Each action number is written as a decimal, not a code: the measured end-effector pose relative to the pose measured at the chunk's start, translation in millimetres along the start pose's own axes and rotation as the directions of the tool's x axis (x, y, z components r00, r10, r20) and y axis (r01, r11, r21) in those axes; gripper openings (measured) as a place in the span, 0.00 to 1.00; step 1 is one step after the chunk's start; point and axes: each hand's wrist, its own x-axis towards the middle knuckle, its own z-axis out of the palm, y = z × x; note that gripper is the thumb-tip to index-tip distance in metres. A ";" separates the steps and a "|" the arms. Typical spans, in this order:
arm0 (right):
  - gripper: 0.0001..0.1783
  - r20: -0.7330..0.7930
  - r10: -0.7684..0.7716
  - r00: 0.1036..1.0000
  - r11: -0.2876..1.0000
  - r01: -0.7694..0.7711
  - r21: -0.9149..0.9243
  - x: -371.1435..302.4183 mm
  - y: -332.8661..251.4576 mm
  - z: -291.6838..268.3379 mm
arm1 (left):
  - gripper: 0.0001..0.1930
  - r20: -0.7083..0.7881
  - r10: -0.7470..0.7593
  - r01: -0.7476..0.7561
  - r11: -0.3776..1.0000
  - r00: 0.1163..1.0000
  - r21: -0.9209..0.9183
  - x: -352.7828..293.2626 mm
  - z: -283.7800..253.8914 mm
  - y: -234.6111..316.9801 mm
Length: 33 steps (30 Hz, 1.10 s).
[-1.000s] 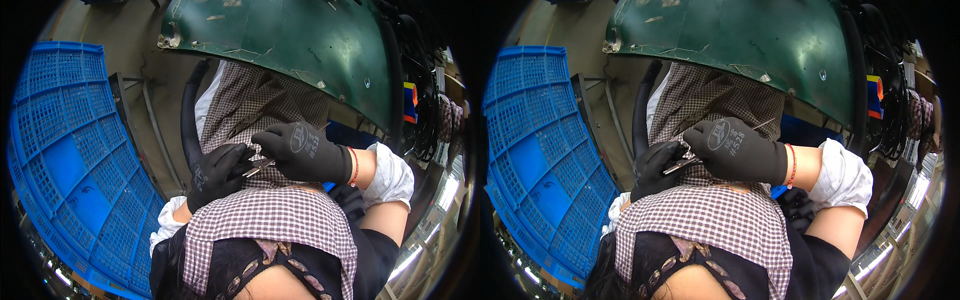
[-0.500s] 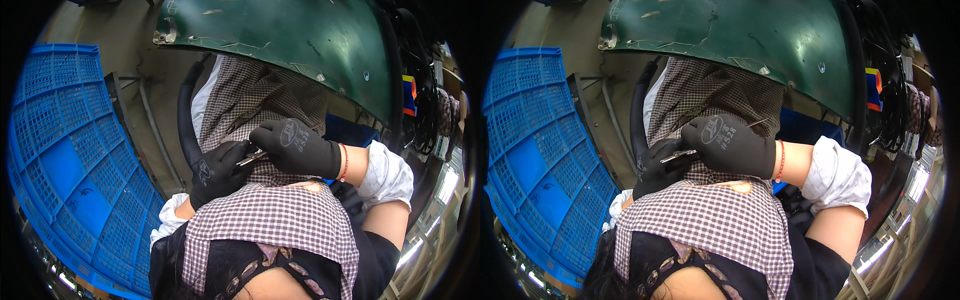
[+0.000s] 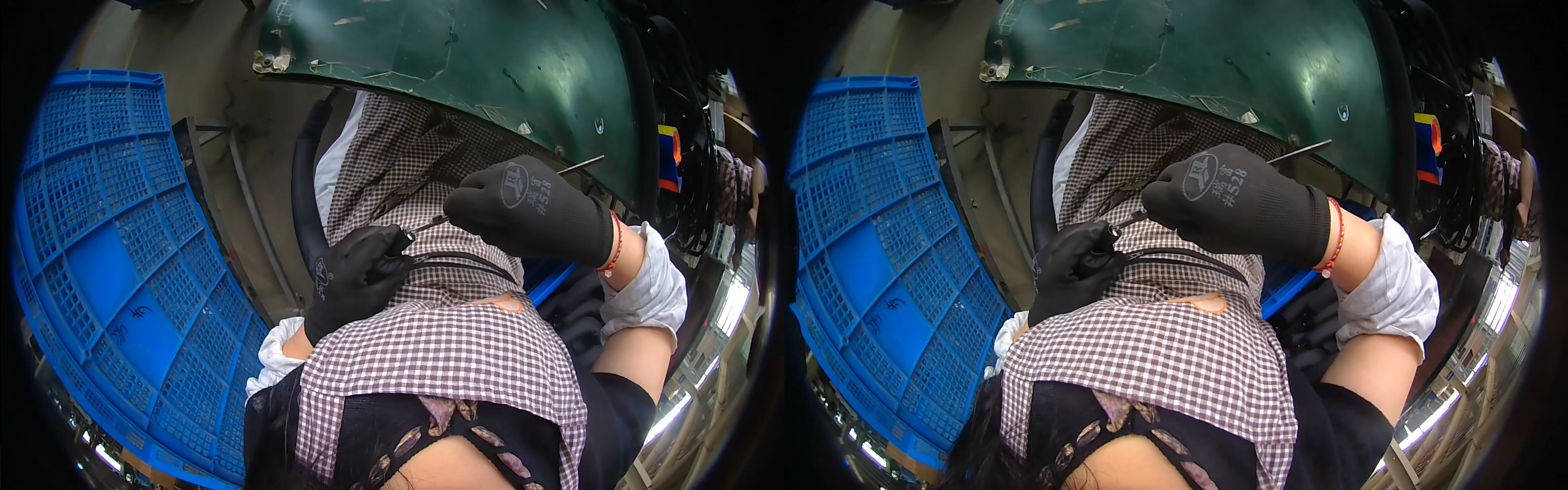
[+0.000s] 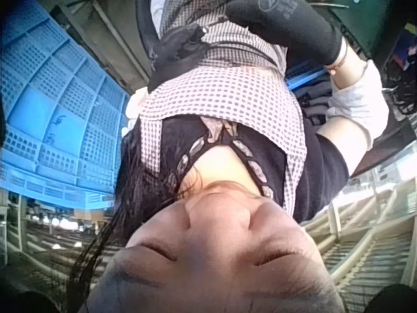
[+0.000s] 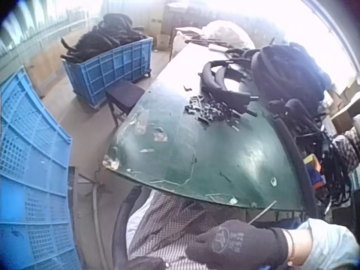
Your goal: The person repeatedly picks up black rubber hoses and small metal clips from a green workbench, inserts the clips into the hose ends, and places the assembled units into a blue crate. The process is continuous and repetitive throughout the clip.
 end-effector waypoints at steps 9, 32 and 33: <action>0.08 0.098 -0.081 0.992 0.991 0.091 -0.097 13.0 1.1 0.7 | 0.27 0.096 -0.080 0.081 0.997 0.992 -0.013 -3.3 -2.8 -0.5; 0.08 -0.184 -0.215 0.959 0.970 0.188 -0.155 9.3 1.4 -39.1 | 0.20 0.157 0.076 -0.118 0.953 0.985 0.279 22.0 -43.3 41.8; 0.08 -0.406 -0.142 0.903 0.990 0.132 -0.052 -8.9 32.0 -31.9 | 0.25 0.146 0.047 -0.094 0.938 0.988 0.334 19.0 -54.8 45.7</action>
